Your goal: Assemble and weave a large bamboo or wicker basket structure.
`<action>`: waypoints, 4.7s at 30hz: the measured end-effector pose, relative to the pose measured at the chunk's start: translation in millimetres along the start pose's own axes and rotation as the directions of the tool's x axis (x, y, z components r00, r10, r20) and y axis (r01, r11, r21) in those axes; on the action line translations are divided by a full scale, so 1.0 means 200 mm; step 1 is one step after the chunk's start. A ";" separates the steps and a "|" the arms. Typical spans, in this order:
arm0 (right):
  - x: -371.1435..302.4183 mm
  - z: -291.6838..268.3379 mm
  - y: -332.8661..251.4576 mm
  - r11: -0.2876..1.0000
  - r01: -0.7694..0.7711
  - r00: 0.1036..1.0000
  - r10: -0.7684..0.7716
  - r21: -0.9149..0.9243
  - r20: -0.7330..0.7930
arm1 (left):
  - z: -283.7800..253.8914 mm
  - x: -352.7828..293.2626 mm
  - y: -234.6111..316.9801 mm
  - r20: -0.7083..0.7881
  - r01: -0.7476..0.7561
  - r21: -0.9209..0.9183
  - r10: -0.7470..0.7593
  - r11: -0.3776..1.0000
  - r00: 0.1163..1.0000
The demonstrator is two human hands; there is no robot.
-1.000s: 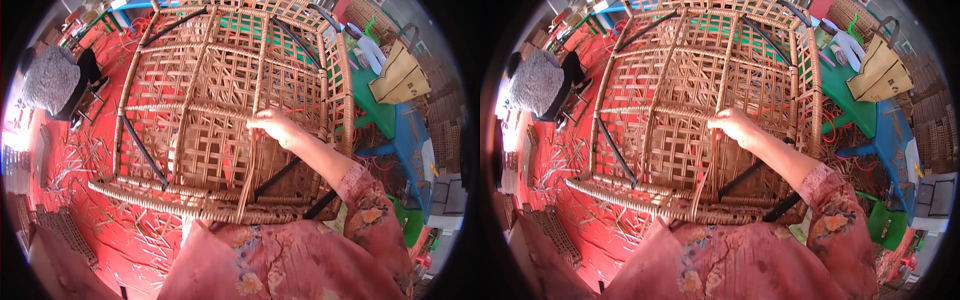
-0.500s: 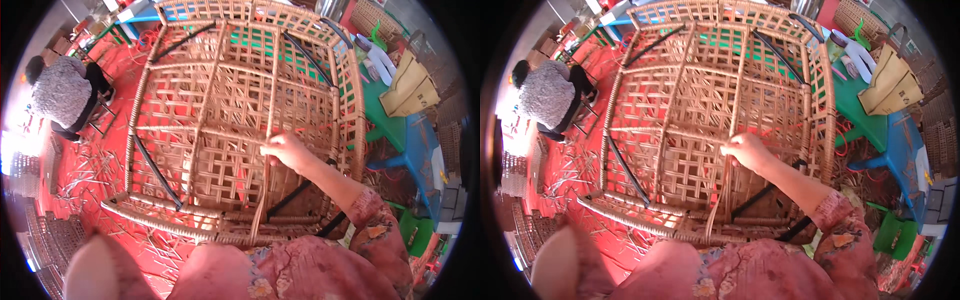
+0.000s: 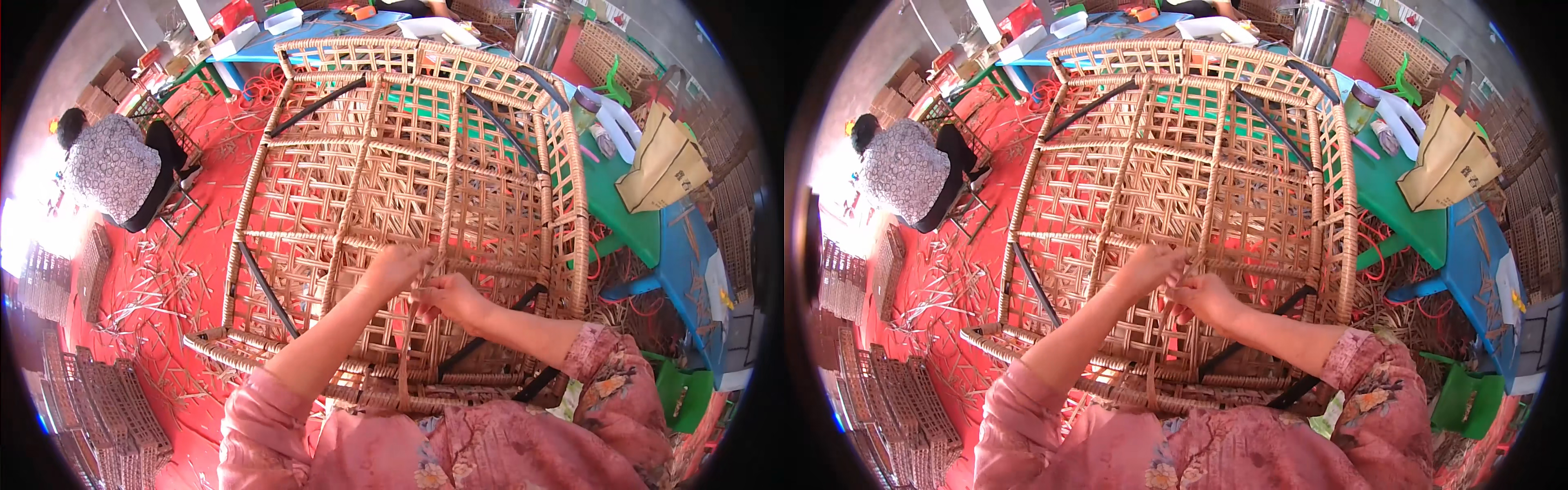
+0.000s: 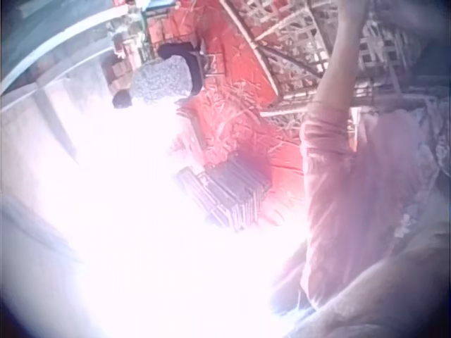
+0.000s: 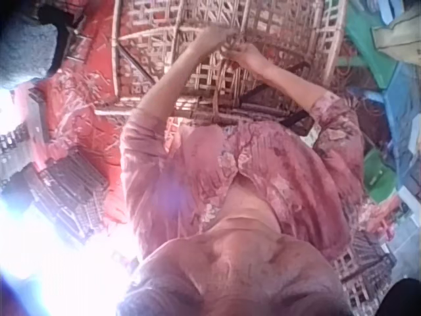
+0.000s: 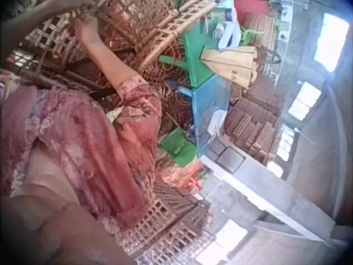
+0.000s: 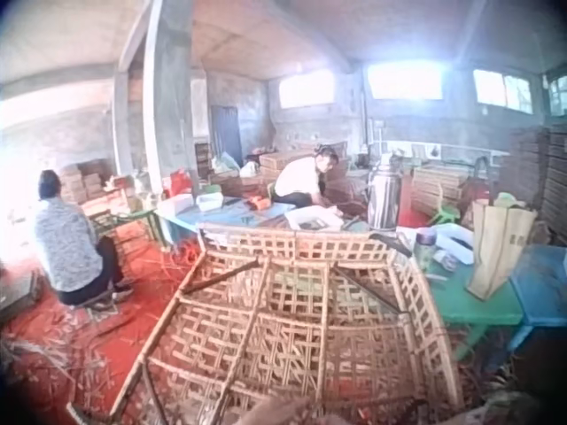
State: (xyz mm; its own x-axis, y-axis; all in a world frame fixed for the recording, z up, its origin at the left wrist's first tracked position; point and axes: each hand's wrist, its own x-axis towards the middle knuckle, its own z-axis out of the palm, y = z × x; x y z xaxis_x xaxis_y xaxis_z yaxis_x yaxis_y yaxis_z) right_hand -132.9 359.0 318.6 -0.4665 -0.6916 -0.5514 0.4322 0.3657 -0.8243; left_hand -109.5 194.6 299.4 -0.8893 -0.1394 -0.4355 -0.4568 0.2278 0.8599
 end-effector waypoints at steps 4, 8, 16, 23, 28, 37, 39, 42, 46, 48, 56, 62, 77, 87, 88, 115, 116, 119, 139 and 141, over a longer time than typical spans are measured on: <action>0.06 -0.03 0.04 0.998 0.059 0.998 -0.059 -0.024 0.024 | 0.07 0.01 0.02 0.136 0.080 -0.184 -0.055 0.980 0.989; 0.05 -0.06 0.05 0.980 0.135 0.991 -0.132 -0.143 0.030 | 0.11 0.02 0.05 0.124 0.100 -0.296 -0.066 0.950 0.990; -0.01 -0.23 -0.27 0.694 0.205 0.918 -0.381 -0.690 -0.110 | 0.12 0.03 -0.01 -0.021 0.037 -0.193 -0.042 0.981 0.999; 0.07 -0.32 -0.18 0.487 0.103 0.863 -0.477 -0.867 -0.166 | 0.13 0.02 -0.01 -0.081 0.091 -0.096 -0.099 0.991 0.992; 0.06 -0.34 -0.23 0.381 0.084 0.941 -0.335 -0.921 -0.053 | 0.10 0.04 -0.04 -0.080 0.071 -0.037 -0.074 0.997 0.994; 0.04 -0.29 -0.22 0.287 0.174 0.847 -0.532 -0.942 -0.005 | 0.06 0.18 -0.14 -0.057 0.090 0.008 -0.090 0.996 0.994; 0.03 -0.26 -0.21 0.199 0.149 0.801 -0.599 -0.969 0.001 | 0.08 0.19 -0.20 -0.081 0.104 -0.081 -0.111 0.991 0.991; 0.07 -0.27 -0.22 0.149 0.070 0.898 -0.440 -0.986 -0.003 | 0.07 0.20 -0.17 -0.072 0.149 -0.021 -0.150 0.989 0.986; 0.09 -0.30 -0.17 0.079 0.076 0.891 -0.453 -0.994 0.032 | 0.10 0.17 -0.15 -0.141 0.096 -0.070 -0.106 0.993 0.984; 0.10 -0.31 -0.18 0.117 0.136 0.896 -0.437 -0.984 0.072 | 0.08 0.16 -0.14 -0.127 0.124 -0.011 -0.124 0.992 0.984; 0.11 -0.32 -0.22 0.268 0.108 0.938 -0.347 -0.957 0.008 | 0.10 0.11 -0.11 -0.081 0.107 -0.208 -0.126 0.972 0.989; 0.10 -0.34 -0.25 0.277 0.130 0.948 -0.316 -0.952 0.038 | 0.12 0.04 -0.06 -0.064 0.103 -0.340 -0.132 0.935 0.989; 0.12 -0.37 -0.23 0.618 0.101 0.978 -0.206 -0.780 -0.036 | 0.11 -0.03 -0.01 0.138 0.298 -0.455 -0.264 0.839 0.954; 0.18 -0.45 -0.17 0.878 0.095 0.995 -0.095 -0.469 0.024 | 0.10 -0.02 -0.01 0.255 0.329 -0.490 -0.228 0.808 0.940; 0.18 -0.45 -0.17 0.886 0.095 0.995 -0.095 -0.453 0.021 | 0.11 -0.02 -0.01 0.212 0.297 -0.475 -0.220 0.828 0.952; 0.16 -0.37 -0.17 0.527 0.146 0.967 -0.253 -0.837 0.009 | 0.15 0.00 -0.09 0.184 0.251 -0.511 -0.181 0.822 0.966; 0.17 -0.37 -0.17 0.520 0.155 0.966 -0.257 -0.840 0.019 | 0.15 0.01 -0.09 0.175 0.250 -0.495 -0.187 0.832 0.967; 0.18 -0.39 -0.15 0.579 0.088 0.979 -0.201 -0.810 -0.037 | 0.17 0.01 -0.08 0.166 0.231 -0.498 -0.169 0.836 0.971; 0.02 -0.18 -0.11 0.892 -0.213 0.954 0.102 -0.399 -0.281 | 0.14 0.00 -0.10 0.277 0.293 -0.577 -0.155 0.762 0.948; 0.01 -0.16 -0.12 0.952 -0.283 0.922 0.237 -0.117 -0.306 | 0.14 0.00 -0.10 0.270 0.291 -0.573 -0.159 0.766 0.950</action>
State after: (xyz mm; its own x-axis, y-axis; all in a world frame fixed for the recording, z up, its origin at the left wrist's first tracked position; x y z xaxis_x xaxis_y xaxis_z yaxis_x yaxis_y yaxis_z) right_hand -168.9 370.0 333.2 -0.5636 -0.3606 -0.7432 0.4535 0.6168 -0.6433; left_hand -101.3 216.1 274.1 -0.7778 0.0912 -0.6219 -0.5966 -0.4186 0.6847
